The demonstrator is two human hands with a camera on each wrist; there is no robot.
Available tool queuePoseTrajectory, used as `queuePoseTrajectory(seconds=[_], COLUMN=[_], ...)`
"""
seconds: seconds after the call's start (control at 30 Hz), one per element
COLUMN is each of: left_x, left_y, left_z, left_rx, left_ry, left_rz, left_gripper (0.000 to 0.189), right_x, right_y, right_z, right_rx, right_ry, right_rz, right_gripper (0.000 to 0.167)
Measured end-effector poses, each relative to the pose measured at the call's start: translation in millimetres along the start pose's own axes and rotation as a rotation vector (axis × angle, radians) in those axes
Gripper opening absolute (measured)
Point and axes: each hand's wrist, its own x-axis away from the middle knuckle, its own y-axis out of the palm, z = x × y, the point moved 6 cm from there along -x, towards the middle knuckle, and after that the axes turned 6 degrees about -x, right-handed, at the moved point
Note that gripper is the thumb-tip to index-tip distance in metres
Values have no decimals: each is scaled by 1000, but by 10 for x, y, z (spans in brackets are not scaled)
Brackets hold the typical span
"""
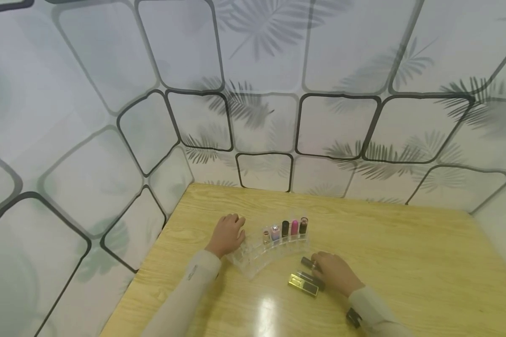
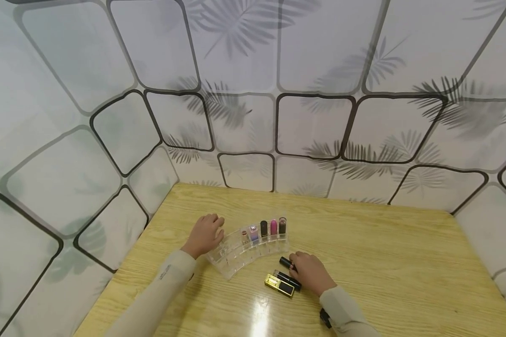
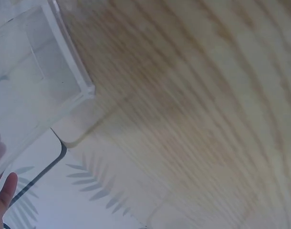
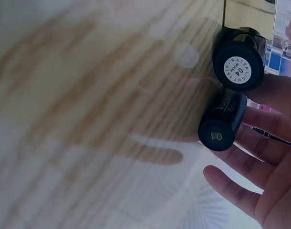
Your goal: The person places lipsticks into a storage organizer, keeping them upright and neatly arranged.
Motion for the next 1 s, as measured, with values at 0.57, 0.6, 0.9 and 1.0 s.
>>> queuePoseTrajectory(seconds=[0.57,0.6,0.9,1.0], left_x=[-50,-53,-54,-42], left_y=[75,67,19,31], left_z=[-27,-26,-18,-19], left_rx=[64,67,85,92], left_ry=[-69,-75,-105,-112], left_rz=[39,42,21,20], left_gripper=[16,16,11,11], right_x=[-51,-49,-47,-50], right_y=[41,22,-126,-210], right_z=[60,50,-19,-51], right_rx=[-45,-57,-37,-16], right_ry=[-24,-26,-83,-105], right_rz=[7,12,97,143], right_gripper=[11,11,18,19])
